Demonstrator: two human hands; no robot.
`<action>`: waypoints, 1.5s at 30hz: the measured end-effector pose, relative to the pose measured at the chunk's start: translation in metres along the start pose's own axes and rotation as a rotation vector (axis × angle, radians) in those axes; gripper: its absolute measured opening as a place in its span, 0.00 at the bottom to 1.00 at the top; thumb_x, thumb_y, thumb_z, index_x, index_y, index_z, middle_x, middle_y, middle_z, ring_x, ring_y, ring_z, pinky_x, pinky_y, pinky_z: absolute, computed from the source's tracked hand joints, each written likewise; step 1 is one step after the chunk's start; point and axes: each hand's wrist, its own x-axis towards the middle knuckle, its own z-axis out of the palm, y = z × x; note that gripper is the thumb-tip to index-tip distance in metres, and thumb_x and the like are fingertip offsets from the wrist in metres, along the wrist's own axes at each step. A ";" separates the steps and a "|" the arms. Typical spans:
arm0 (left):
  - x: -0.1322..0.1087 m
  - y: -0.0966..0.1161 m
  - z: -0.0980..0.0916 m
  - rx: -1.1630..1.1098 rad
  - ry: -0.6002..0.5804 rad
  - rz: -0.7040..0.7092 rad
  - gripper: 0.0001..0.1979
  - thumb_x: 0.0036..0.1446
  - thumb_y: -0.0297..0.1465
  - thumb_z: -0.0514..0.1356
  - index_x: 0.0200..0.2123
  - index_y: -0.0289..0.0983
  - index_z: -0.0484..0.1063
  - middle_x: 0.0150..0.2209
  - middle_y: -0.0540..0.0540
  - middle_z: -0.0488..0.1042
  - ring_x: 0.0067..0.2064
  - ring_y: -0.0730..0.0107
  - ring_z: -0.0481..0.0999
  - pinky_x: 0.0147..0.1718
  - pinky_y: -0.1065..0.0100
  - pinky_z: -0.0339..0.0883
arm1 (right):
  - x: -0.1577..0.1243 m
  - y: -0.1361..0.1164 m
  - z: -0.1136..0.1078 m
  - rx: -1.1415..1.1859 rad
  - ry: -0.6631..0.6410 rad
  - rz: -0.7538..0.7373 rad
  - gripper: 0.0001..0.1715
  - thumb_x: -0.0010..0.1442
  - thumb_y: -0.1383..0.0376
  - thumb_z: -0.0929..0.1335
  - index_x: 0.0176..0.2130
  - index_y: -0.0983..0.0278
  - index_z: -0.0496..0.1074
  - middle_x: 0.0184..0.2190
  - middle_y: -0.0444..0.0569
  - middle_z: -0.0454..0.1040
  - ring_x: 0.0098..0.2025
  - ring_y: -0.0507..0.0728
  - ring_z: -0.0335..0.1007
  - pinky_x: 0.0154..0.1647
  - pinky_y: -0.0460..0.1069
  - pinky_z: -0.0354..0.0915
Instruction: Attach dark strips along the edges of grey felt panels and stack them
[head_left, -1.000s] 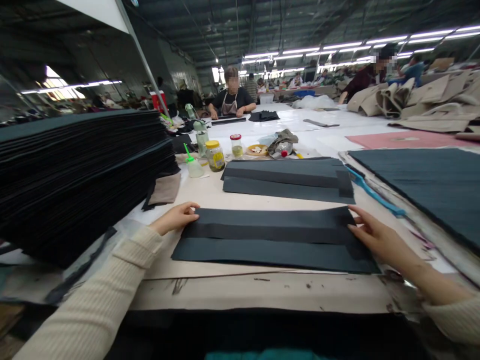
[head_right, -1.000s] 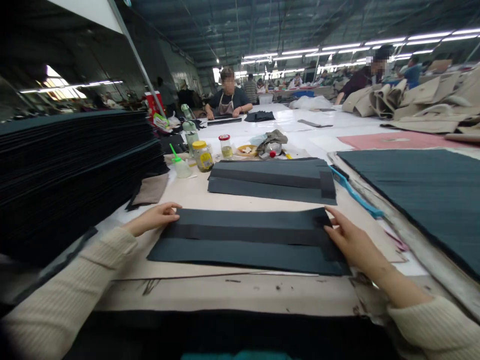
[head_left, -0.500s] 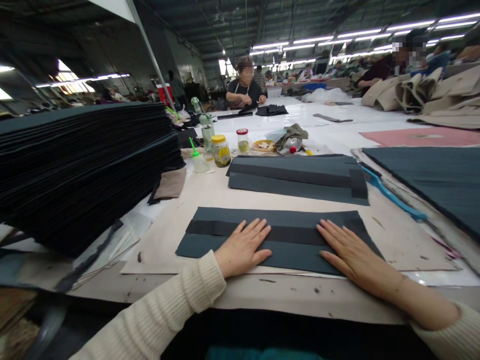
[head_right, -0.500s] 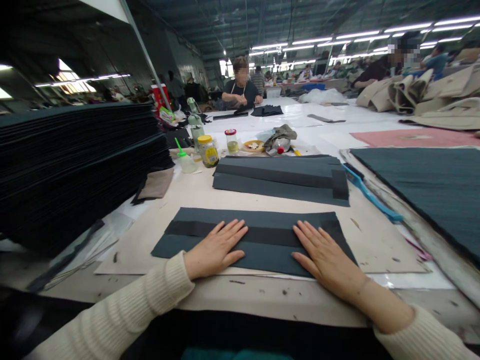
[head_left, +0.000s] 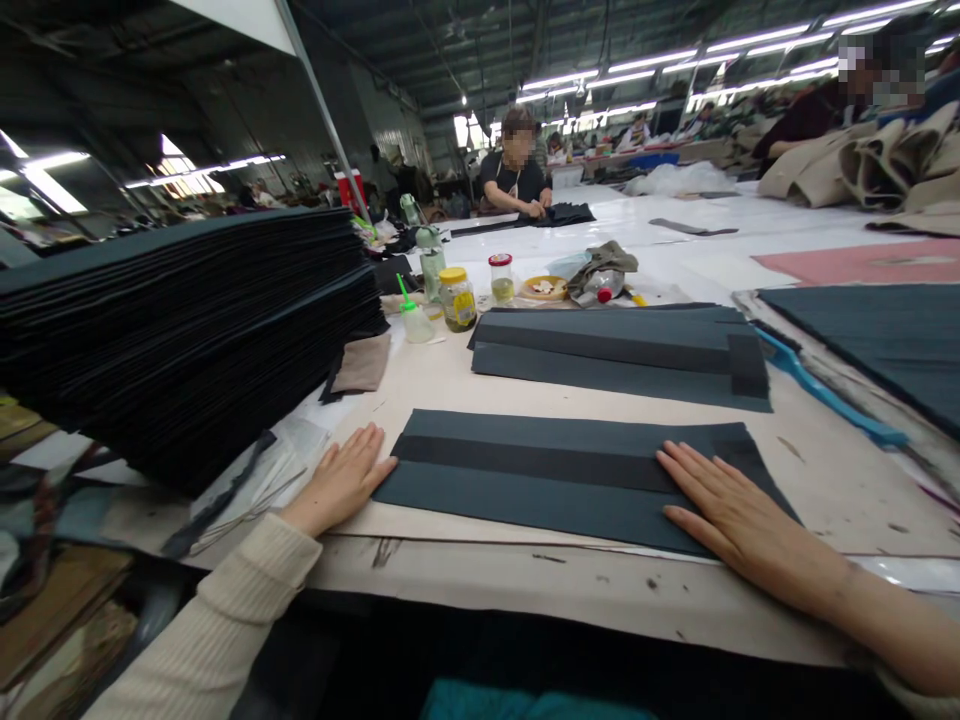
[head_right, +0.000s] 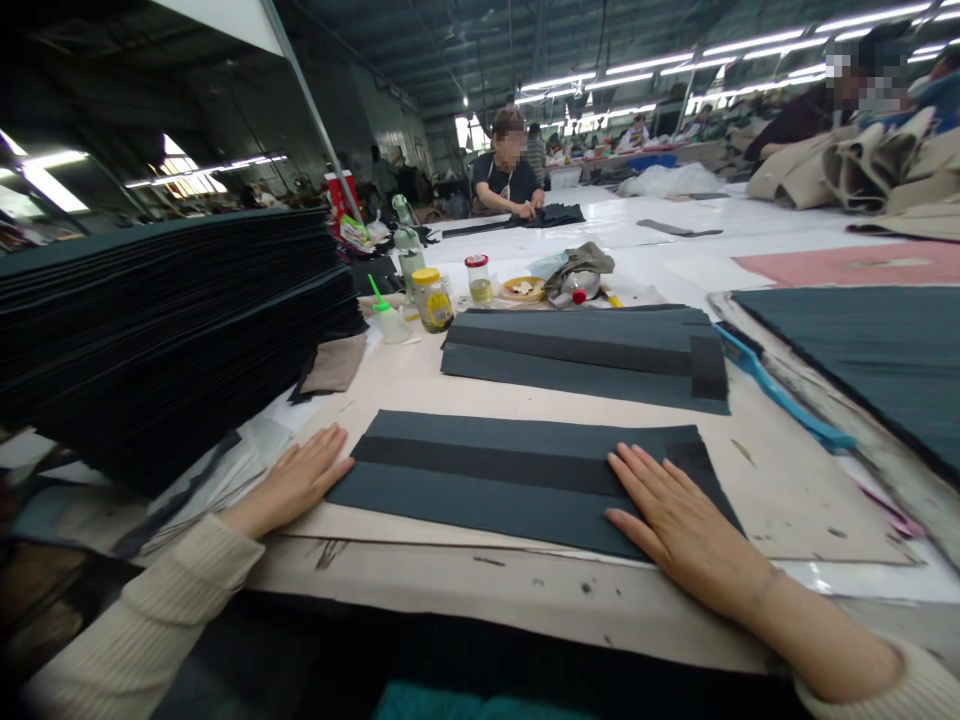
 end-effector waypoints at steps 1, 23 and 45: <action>0.001 -0.003 -0.003 0.003 0.034 -0.025 0.30 0.59 0.43 0.40 0.60 0.32 0.49 0.62 0.37 0.47 0.63 0.56 0.45 0.56 0.50 0.45 | 0.000 0.000 0.000 0.004 -0.007 0.006 0.38 0.59 0.47 0.51 0.61 0.63 0.51 0.61 0.51 0.50 0.61 0.61 0.46 0.58 0.61 0.50; 0.098 0.163 -0.051 -0.104 -0.021 0.675 0.27 0.56 0.42 0.48 0.57 0.37 0.57 0.60 0.45 0.56 0.59 0.63 0.57 0.57 0.62 0.51 | 0.068 0.108 -0.063 -0.281 -0.248 0.099 0.14 0.59 0.69 0.60 0.42 0.69 0.70 0.39 0.57 0.73 0.40 0.58 0.71 0.41 0.52 0.64; 0.185 0.187 -0.061 -0.047 0.337 0.492 0.22 0.52 0.24 0.46 0.49 0.38 0.68 0.48 0.43 0.72 0.47 0.61 0.71 0.46 0.62 0.65 | 0.064 0.101 -0.120 0.000 0.179 0.060 0.13 0.60 0.67 0.58 0.40 0.64 0.68 0.37 0.49 0.73 0.39 0.55 0.69 0.41 0.49 0.63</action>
